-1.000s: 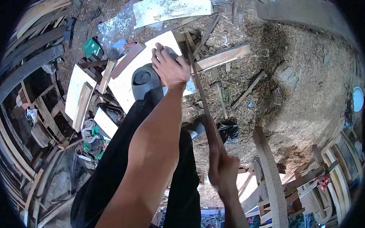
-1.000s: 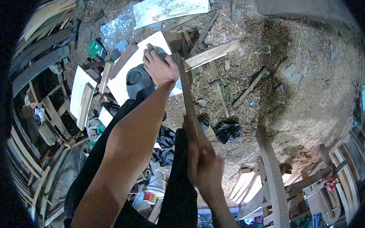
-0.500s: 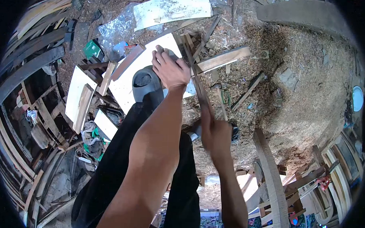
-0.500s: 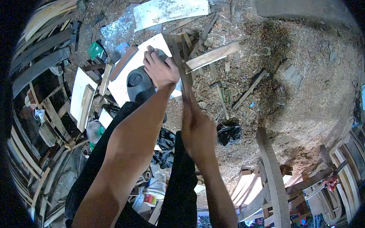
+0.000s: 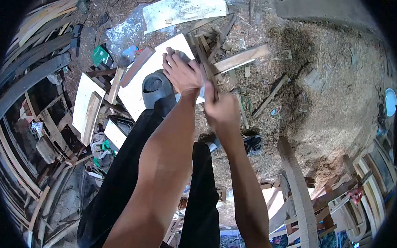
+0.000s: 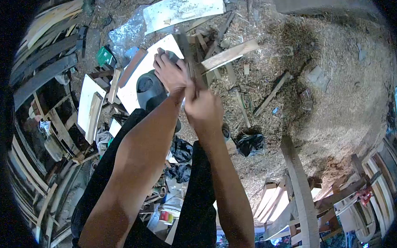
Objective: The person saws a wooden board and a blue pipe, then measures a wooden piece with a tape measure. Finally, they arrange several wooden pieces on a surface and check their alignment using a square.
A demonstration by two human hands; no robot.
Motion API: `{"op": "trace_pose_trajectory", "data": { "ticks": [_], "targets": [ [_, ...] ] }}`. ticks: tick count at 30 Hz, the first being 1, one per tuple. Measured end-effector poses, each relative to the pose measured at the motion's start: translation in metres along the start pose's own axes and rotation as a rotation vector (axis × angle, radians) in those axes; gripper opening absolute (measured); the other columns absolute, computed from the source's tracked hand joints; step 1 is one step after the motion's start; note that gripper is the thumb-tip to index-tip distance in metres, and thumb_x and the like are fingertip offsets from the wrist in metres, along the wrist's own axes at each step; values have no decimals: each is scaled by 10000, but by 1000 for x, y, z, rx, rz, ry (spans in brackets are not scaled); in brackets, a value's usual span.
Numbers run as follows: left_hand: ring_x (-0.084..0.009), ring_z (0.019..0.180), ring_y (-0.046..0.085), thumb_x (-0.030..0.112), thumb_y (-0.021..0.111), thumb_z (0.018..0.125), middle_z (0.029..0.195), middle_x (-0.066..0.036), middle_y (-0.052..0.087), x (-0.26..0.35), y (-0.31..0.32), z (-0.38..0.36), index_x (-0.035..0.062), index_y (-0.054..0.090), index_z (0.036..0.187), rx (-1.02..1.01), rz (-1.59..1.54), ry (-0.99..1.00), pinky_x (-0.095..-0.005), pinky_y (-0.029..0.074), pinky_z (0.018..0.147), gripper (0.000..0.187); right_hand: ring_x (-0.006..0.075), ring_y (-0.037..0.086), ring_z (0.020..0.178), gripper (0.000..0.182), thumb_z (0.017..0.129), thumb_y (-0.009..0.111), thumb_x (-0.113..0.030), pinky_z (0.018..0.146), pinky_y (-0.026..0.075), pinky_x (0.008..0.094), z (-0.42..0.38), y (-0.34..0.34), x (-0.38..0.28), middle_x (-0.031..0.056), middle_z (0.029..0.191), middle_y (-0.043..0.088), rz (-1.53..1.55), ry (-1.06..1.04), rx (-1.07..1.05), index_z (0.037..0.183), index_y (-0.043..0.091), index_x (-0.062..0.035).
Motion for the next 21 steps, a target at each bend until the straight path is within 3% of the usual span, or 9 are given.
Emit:
{"op": "trace_pose_trajectory", "data": {
  "ticks": [3, 4, 5, 9, 10, 11, 15, 19, 21],
  "targets": [
    [-421, 1320, 311, 193, 517, 746, 1398, -225, 398, 1, 2, 1, -24, 476, 1187, -7, 24, 1, -545, 252, 1071, 493, 406, 676, 707, 384, 972, 475, -338, 593, 536, 454, -79, -23, 36, 268, 854, 662, 119, -54, -27, 1163, 645, -51],
    [-415, 1257, 355, 188, 505, 767, 1327, -228, 416, 1, 2, 0, -26, 475, 1149, 40, 71, 31, -533, 291, 1021, 438, 122, 569, 489, 389, 1014, 425, -279, 488, 409, 293, -113, -32, 44, 214, 616, 585, 170, -94, 42, 1274, 589, -42],
    [-415, 1257, 355, 188, 505, 767, 1327, -228, 416, 1, 2, -2, -26, 475, 1149, 38, 76, 22, -533, 291, 1021, 438, 63, 475, 474, 405, 1013, 436, -273, 460, 373, 287, -132, -36, 51, 150, 581, 541, 260, -207, 103, 1315, 555, -31],
    [-417, 1330, 301, 186, 516, 741, 1419, -219, 384, -2, 5, 3, -42, 487, 1183, -22, 6, -36, -540, 240, 1081, 499, 59, 514, 529, 426, 1020, 413, -283, 498, 415, 284, -117, -23, 68, 148, 668, 601, 6, -13, -66, 1373, 502, -60],
    [-417, 1329, 301, 185, 520, 739, 1423, -221, 381, -2, 4, 2, -41, 488, 1177, -28, 21, -36, -541, 240, 1080, 493, 136, 515, 457, 421, 1017, 429, -319, 487, 419, 318, -86, -7, 64, 160, 566, 558, 138, -150, 87, 1296, 569, -36],
    [-416, 1329, 301, 184, 524, 738, 1426, -224, 379, 1, 2, 1, -39, 489, 1171, -31, 32, -32, -542, 240, 1080, 488, 412, 654, 684, 363, 974, 476, -310, 604, 517, 490, -51, 2, 45, 226, 766, 657, 109, -208, 100, 1288, 564, -151],
    [-419, 1329, 296, 193, 543, 733, 1440, -233, 358, -2, 3, 5, -11, 483, 1163, -72, 23, -52, -548, 238, 1081, 480, 441, 648, 712, 500, 953, 476, -421, 636, 518, 497, 43, 9, -24, 259, 738, 641, 8, -148, 205, 907, 698, 25],
    [-424, 1337, 287, 178, 526, 740, 1435, -230, 360, 2, 0, 3, -25, 485, 1169, -38, 3, -29, -548, 235, 1083, 476, 425, 652, 666, 394, 960, 496, -357, 621, 528, 481, -41, -12, 19, 229, 740, 657, 53, -113, 30, 1096, 658, -24],
    [-424, 1338, 286, 174, 518, 742, 1427, -223, 369, -1, 4, -1, -31, 483, 1168, 0, 10, -22, -547, 232, 1085, 474, 221, 601, 445, 401, 989, 475, -283, 453, 421, 352, -114, -30, 49, 159, 481, 507, 247, -223, 193, 1097, 648, 63]
  ]
}}
Point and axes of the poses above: each hand's wrist, its own z-axis towards the middle knuckle, its own y-axis out of the palm, x = y × z, the point moved 5 cm from there along z, towards the middle knuckle
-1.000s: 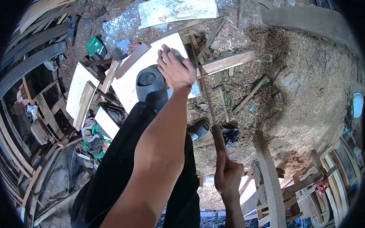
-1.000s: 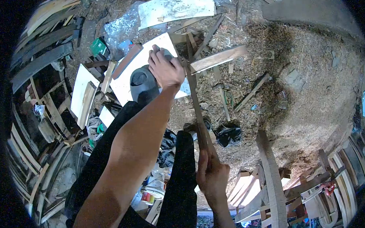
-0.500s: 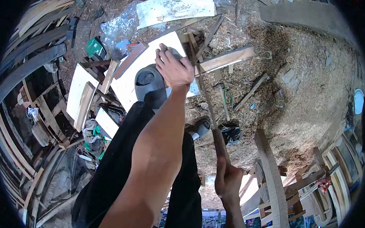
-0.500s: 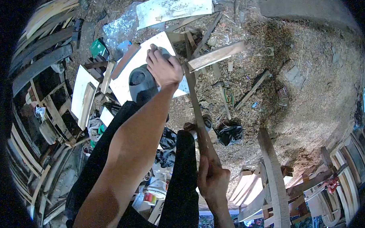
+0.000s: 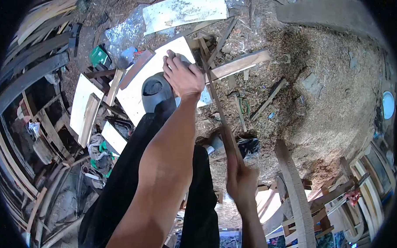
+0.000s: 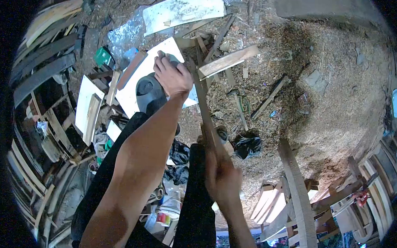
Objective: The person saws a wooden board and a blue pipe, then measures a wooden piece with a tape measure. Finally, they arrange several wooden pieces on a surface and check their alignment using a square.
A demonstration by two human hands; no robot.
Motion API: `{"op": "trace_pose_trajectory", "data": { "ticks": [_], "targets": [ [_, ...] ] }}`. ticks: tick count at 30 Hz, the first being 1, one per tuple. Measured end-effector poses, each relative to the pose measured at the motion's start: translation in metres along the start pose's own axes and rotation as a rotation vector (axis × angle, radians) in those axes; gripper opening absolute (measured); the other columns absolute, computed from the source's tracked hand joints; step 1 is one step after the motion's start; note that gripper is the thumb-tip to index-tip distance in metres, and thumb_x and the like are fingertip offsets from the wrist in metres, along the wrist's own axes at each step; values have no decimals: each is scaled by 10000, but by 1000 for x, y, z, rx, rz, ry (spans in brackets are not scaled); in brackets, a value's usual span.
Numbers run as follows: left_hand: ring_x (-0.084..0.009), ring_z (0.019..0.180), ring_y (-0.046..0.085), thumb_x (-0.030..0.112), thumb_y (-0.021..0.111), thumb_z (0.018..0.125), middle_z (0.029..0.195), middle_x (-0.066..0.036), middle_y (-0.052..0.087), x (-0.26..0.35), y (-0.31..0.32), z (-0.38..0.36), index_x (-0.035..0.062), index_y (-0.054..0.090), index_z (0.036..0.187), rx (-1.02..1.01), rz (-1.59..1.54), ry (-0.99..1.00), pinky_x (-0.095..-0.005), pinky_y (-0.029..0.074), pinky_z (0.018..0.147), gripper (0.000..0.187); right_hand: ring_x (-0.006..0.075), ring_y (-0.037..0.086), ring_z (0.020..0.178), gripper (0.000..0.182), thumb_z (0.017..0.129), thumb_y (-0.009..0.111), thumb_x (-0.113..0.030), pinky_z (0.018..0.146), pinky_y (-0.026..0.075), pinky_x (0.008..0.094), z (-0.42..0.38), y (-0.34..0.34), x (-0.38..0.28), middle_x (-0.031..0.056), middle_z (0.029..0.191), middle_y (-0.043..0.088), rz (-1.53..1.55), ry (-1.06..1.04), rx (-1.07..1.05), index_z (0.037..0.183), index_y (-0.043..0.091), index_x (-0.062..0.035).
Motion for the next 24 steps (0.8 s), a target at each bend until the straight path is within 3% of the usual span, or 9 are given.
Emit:
{"op": "trace_pose_trajectory", "data": {
  "ticks": [2, 5, 6, 8, 11, 14, 18, 20, 24],
  "targets": [
    [-426, 1260, 346, 187, 500, 781, 1345, -239, 400, 0, 0, 0, -31, 464, 1168, 37, 49, 59, -540, 287, 1018, 446, 210, 631, 475, 402, 995, 460, -271, 466, 438, 351, -41, -25, 7, 174, 509, 534, -198, 129, -234, 1161, 623, 57],
    [-421, 1340, 283, 188, 508, 752, 1427, -214, 371, 1, 0, 3, -38, 466, 1205, -28, 9, -1, -545, 235, 1083, 508, 211, 641, 491, 385, 993, 465, -279, 484, 446, 360, 4, 5, 4, 178, 520, 542, -128, 58, -87, 1108, 662, 31],
    [-420, 1341, 282, 191, 507, 755, 1429, -212, 370, 1, 0, 1, -39, 465, 1209, -29, 14, 5, -545, 236, 1083, 511, 407, 648, 611, 338, 963, 514, -293, 579, 520, 469, 41, 27, 13, 227, 678, 642, -135, -26, -60, 883, 691, -16],
    [-416, 1340, 285, 193, 506, 758, 1427, -213, 371, 3, 0, 2, -39, 466, 1208, -34, 31, 10, -545, 239, 1082, 507, 434, 635, 634, 375, 963, 509, -317, 594, 514, 474, 98, 59, 5, 235, 646, 621, -136, -119, -25, 886, 680, 7],
    [-409, 1333, 298, 191, 501, 764, 1420, -213, 377, -5, -5, 2, -39, 466, 1205, -28, 60, -7, -545, 247, 1077, 499, 427, 643, 648, 372, 960, 515, -327, 602, 510, 481, 112, 56, 2, 236, 652, 618, -81, 155, -191, 937, 666, 12],
    [-403, 1322, 316, 183, 494, 769, 1411, -213, 387, 5, 1, 2, -38, 467, 1203, -19, 32, 20, -546, 256, 1069, 489, 426, 642, 640, 378, 963, 505, -330, 608, 516, 475, 78, 31, -19, 239, 679, 630, -133, 42, -111, 920, 692, -5],
    [-411, 1319, 318, 187, 489, 769, 1402, -211, 393, 2, -1, 1, -50, 471, 1206, -6, 22, -6, -546, 256, 1072, 498, 358, 685, 649, 305, 975, 493, -236, 523, 524, 399, -29, -18, 12, 191, 942, 694, -129, 146, -207, 1209, 621, -88],
    [-418, 1322, 312, 183, 495, 761, 1404, -221, 388, 1, 0, 1, -46, 476, 1202, 5, 22, 16, -546, 248, 1077, 498, 157, 590, 465, 381, 1002, 461, -247, 455, 417, 340, -24, -21, -2, 161, 506, 515, -98, 123, -173, 1264, 590, -1],
    [-418, 1327, 303, 175, 516, 747, 1401, -215, 390, 3, -3, 3, -35, 481, 1194, -37, 37, -2, -543, 239, 1082, 495, 218, 609, 456, 464, 992, 482, -341, 455, 405, 398, 51, 45, 10, 176, 479, 482, -159, 19, -25, 848, 646, 69]
  ]
}}
Point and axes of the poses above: each hand's wrist, its own z-axis towards the middle knuckle, its own y-axis out of the palm, x = y × z, the point moved 5 cm from there along z, towards the middle knuckle
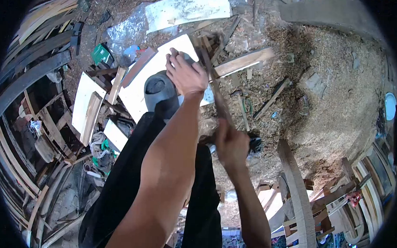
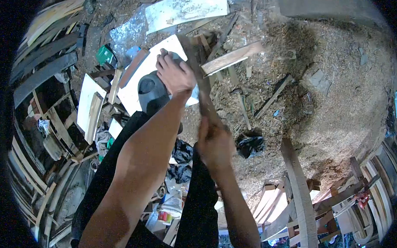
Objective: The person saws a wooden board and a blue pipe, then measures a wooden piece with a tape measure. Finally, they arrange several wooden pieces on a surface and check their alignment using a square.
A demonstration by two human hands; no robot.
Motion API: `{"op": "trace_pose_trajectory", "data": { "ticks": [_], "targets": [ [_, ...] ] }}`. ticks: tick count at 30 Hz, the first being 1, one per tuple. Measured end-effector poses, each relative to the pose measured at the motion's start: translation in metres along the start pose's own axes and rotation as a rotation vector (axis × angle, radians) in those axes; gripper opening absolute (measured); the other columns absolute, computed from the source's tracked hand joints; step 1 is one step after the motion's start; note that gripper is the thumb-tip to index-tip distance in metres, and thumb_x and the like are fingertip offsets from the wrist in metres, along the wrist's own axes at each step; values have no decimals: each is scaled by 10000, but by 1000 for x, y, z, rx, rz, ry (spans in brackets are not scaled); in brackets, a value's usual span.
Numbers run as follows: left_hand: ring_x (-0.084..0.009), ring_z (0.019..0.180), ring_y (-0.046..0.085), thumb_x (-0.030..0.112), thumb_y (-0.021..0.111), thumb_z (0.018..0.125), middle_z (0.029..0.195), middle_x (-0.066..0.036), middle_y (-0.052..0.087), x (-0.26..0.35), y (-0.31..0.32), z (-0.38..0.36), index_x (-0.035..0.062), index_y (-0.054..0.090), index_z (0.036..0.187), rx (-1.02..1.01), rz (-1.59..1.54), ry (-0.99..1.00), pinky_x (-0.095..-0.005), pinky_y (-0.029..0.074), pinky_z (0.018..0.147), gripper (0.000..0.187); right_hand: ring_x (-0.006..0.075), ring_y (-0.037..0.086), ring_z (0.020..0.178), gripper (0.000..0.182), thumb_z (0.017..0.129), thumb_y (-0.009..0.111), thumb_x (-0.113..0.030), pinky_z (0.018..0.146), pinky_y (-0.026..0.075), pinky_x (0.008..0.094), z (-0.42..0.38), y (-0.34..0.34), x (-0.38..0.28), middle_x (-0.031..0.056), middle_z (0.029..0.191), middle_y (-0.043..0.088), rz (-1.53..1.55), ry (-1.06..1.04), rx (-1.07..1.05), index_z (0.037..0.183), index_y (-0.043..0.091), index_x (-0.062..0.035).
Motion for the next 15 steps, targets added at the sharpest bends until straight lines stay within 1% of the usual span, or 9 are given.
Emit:
{"op": "trace_pose_trajectory", "data": {
  "ticks": [1, 4, 5, 6, 8, 10, 12, 13, 15],
  "targets": [
    [-411, 1324, 307, 175, 518, 750, 1395, -211, 394, -1, 1, 3, -30, 487, 1170, -15, -41, -35, -537, 246, 1077, 468, 237, 609, 451, 505, 990, 490, -348, 459, 399, 412, 14, 5, -9, 183, 475, 479, 27, -25, 42, 753, 631, 75],
    [-406, 1318, 315, 172, 515, 754, 1388, -212, 400, -1, 0, -2, -25, 493, 1150, 53, -5, 8, -535, 253, 1071, 444, 254, 553, 416, 537, 987, 498, -359, 476, 400, 429, 25, -21, -9, 189, 470, 470, 40, 15, -63, 697, 620, 77],
    [-404, 1317, 316, 171, 508, 756, 1386, -214, 403, 0, 1, -1, -29, 497, 1141, 55, -27, 1, -544, 254, 1068, 434, 208, 457, 401, 533, 989, 493, -364, 472, 391, 414, 27, -24, -3, 180, 463, 451, 60, 7, -87, 722, 629, 77],
    [-407, 1328, 306, 174, 497, 763, 1395, -215, 400, 2, -2, -4, -40, 495, 1159, 67, -50, 27, -545, 246, 1078, 450, 208, 457, 401, 533, 989, 493, -364, 472, 391, 414, 19, -29, -7, 180, 463, 451, 63, 14, -77, 722, 629, 77],
    [-412, 1342, 290, 179, 499, 766, 1411, -216, 389, -3, 5, -5, -52, 480, 1196, 70, -25, 57, -544, 236, 1091, 488, 413, 639, 606, 357, 981, 489, -314, 579, 518, 479, -5, -34, -23, 233, 590, 599, 7, 42, -113, 997, 690, -19],
    [-417, 1351, 278, 180, 511, 763, 1421, -216, 381, -4, 5, -5, -55, 466, 1224, 30, 2, 33, -541, 229, 1100, 520, 132, 496, 421, 505, 1001, 474, -302, 437, 366, 357, -56, -52, -21, 166, 450, 435, 130, 69, -29, 704, 649, 67],
    [-418, 1351, 279, 177, 522, 756, 1417, -217, 385, -3, 5, -2, -54, 468, 1221, 43, -44, 17, -545, 229, 1098, 522, 125, 513, 411, 415, 1009, 445, -268, 431, 379, 363, -84, -66, -12, 178, 456, 433, 9, 163, -143, 894, 698, 39],
    [-419, 1352, 278, 175, 522, 756, 1419, -216, 383, -4, 4, -4, -52, 466, 1221, 50, -44, 24, -544, 229, 1099, 521, 317, 663, 549, 335, 986, 479, -239, 475, 498, 387, -81, -64, -8, 181, 612, 607, -60, 196, -209, 1286, 589, -139],
    [-420, 1354, 276, 175, 524, 755, 1424, -214, 378, -2, 3, -4, -45, 466, 1218, 23, -41, 13, -541, 229, 1099, 516, 354, 652, 551, 382, 989, 468, -255, 497, 501, 430, -41, -38, -3, 194, 618, 612, -57, 133, -198, 1351, 529, -151]
  ]
}}
Point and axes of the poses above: each hand's wrist, its own z-axis towards the middle knuckle, its own y-axis out of the palm, x = y × z, the point moved 5 cm from there along z, towards the middle knuckle
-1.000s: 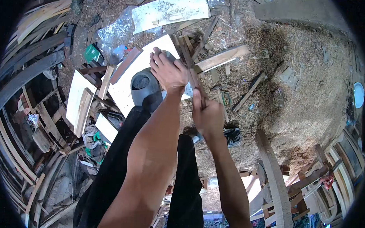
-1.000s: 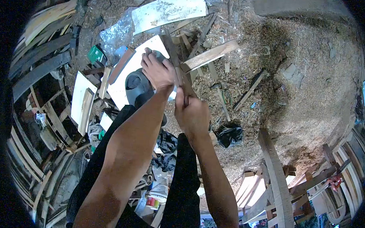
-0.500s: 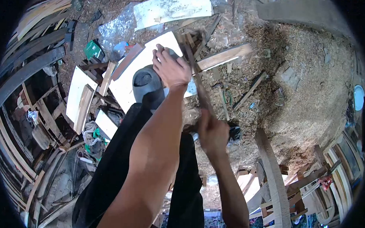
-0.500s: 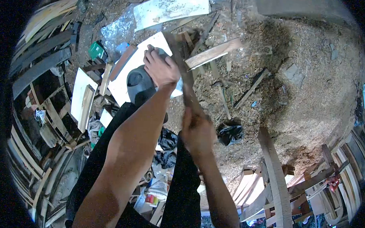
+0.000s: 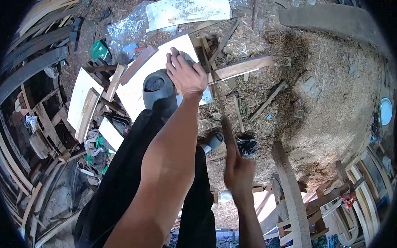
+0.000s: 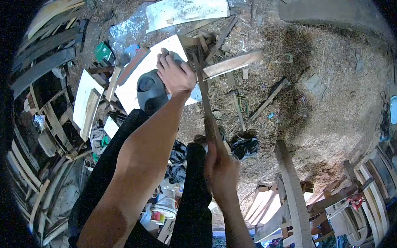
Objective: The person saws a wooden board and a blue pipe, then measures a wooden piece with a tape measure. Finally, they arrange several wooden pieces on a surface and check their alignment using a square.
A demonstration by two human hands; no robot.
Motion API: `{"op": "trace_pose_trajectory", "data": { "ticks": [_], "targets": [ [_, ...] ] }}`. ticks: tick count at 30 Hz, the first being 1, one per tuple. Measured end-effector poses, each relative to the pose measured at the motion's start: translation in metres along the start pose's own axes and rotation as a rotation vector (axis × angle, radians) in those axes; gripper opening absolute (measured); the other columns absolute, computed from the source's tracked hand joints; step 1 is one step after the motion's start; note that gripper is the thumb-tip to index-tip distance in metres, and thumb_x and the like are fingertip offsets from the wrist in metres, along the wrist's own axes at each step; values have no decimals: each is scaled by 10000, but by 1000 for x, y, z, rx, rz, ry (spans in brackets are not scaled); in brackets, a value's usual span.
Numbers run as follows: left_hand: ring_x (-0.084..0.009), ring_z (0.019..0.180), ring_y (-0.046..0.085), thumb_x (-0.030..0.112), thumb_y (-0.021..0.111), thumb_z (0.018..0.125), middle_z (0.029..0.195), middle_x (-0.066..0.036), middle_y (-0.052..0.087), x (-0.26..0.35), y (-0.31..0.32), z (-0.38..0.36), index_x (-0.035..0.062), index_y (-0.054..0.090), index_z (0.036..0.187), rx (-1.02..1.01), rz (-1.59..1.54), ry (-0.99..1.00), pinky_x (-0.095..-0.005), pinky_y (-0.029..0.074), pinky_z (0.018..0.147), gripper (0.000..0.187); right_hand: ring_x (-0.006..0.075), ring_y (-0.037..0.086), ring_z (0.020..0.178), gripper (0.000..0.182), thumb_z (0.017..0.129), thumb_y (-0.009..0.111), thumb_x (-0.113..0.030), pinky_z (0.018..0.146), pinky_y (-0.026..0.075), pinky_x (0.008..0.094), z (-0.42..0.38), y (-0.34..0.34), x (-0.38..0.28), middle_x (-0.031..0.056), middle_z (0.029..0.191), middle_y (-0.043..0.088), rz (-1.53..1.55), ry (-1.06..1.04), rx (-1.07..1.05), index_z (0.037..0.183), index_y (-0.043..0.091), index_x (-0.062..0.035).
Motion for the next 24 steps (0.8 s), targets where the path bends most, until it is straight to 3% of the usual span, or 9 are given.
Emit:
{"op": "trace_pose_trajectory", "data": {
  "ticks": [1, 4, 7, 11, 12, 15, 17, 21, 24],
  "targets": [
    [-420, 1354, 276, 175, 524, 755, 1424, -214, 378, 1, -2, -1, -45, 466, 1218, -2, -7, 6, -541, 229, 1099, 516, 384, 650, 594, 382, 996, 440, -274, 552, 512, 467, 36, 13, -12, 235, 669, 624, 16, -253, 134, 1352, 510, -156],
    [-425, 1351, 276, 184, 528, 754, 1429, -216, 371, -1, -1, 1, -44, 473, 1215, -8, 10, 12, -549, 227, 1095, 517, 459, 637, 736, 497, 982, 421, -406, 694, 519, 511, 126, 28, -54, 304, 752, 623, -103, 33, 66, 882, 678, 7],
    [-431, 1344, 280, 182, 528, 753, 1431, -219, 367, 0, -3, 1, -47, 474, 1205, 12, -16, 39, -555, 226, 1091, 509, 480, 632, 766, 595, 970, 423, -449, 735, 507, 527, 116, 26, -54, 287, 752, 638, 32, 48, 28, 719, 674, 29],
    [-434, 1338, 284, 168, 520, 748, 1426, -219, 368, 0, 0, 0, -56, 469, 1209, 12, 1, 21, -555, 235, 1082, 515, 347, 672, 581, 401, 999, 439, -274, 521, 522, 441, -14, -8, -16, 231, 751, 664, 5, 13, -39, 1362, 506, -119],
    [-435, 1338, 284, 167, 516, 745, 1423, -219, 371, 0, 0, -1, -60, 465, 1217, 27, -13, 26, -554, 236, 1083, 526, 301, 666, 523, 393, 998, 448, -244, 459, 507, 402, -42, -14, -7, 214, 761, 674, 7, 32, -28, 1371, 511, -138],
    [-436, 1339, 283, 173, 520, 742, 1428, -219, 368, -2, 2, 0, -58, 466, 1215, 1, -18, 11, -554, 232, 1087, 530, 332, 676, 581, 377, 996, 447, -237, 514, 523, 408, -41, -10, -17, 231, 754, 666, 48, -93, 64, 1331, 540, -92],
    [-431, 1341, 282, 178, 524, 741, 1428, -217, 367, -3, 1, -4, -59, 467, 1214, -13, 0, 9, -551, 229, 1091, 533, 404, 661, 656, 350, 978, 480, -289, 593, 528, 453, 18, 13, -10, 259, 732, 646, 156, -152, 190, 1112, 664, -23],
    [-423, 1346, 280, 177, 525, 742, 1425, -224, 370, 1, -2, 4, -49, 476, 1209, 0, -12, 13, -548, 225, 1095, 522, 458, 632, 780, 508, 940, 512, -428, 672, 510, 507, 109, 25, -42, 300, 721, 613, 55, 66, 98, 720, 683, -2],
    [-420, 1346, 283, 176, 528, 744, 1424, -219, 376, 5, -1, 1, -42, 483, 1198, 6, 0, 20, -544, 227, 1096, 506, 443, 637, 781, 421, 955, 508, -362, 641, 522, 491, 81, 19, -36, 292, 708, 616, 25, 59, 15, 870, 691, 7]
  ]
}}
Point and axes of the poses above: each hand's wrist, its own z-axis towards the middle knuckle, its own y-axis out of the palm, x = y × z, the point moved 5 cm from there along z, towards the middle knuckle
